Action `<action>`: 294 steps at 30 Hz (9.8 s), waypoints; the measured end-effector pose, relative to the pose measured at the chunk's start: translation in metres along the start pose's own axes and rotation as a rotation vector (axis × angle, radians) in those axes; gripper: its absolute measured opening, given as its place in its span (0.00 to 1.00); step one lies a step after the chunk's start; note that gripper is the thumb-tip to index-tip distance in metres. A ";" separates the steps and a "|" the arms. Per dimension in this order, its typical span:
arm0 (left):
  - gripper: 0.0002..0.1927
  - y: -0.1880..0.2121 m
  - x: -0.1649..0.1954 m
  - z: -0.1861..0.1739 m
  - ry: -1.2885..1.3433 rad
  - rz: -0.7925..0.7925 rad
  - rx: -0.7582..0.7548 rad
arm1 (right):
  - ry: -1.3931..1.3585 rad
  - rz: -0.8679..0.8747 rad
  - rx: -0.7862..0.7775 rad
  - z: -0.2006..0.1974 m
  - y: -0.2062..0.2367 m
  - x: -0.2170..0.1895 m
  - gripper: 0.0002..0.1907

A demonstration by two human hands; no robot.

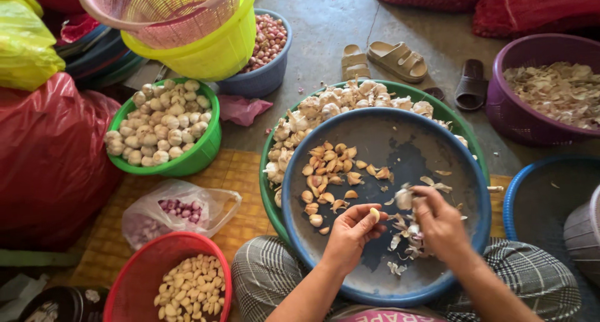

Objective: The person sits on the floor and peels garlic cloves by hand, removing the papery skins over a large blue tray. Peeled cloves are placed into a red basket beside them, while unpeeled bulbs wait in a green basket and discarded skins collect on the tray.

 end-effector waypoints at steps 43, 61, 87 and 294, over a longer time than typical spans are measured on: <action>0.13 0.192 -0.034 -0.115 -0.185 0.504 0.255 | -0.259 0.035 -0.470 0.171 0.181 -0.025 0.20; 0.11 0.143 -0.026 -0.088 -0.756 0.715 0.299 | 0.153 -0.439 -0.245 0.145 0.131 -0.024 0.15; 0.10 0.112 -0.054 -0.075 -0.550 0.608 0.163 | -0.564 0.253 -0.411 0.130 0.099 0.062 0.16; 0.17 0.084 -0.103 -0.108 0.005 0.101 -0.030 | -0.033 0.092 -0.173 0.114 0.126 0.070 0.14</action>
Point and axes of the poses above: each hand's wrist, its own y-axis away from the middle knuckle, its own z-axis out of the palm, x = y × z, the point moved 2 cm from there along -y, towards the middle knuckle, and after that the axes turned 6 degrees about -y, right-handed, at the moved point
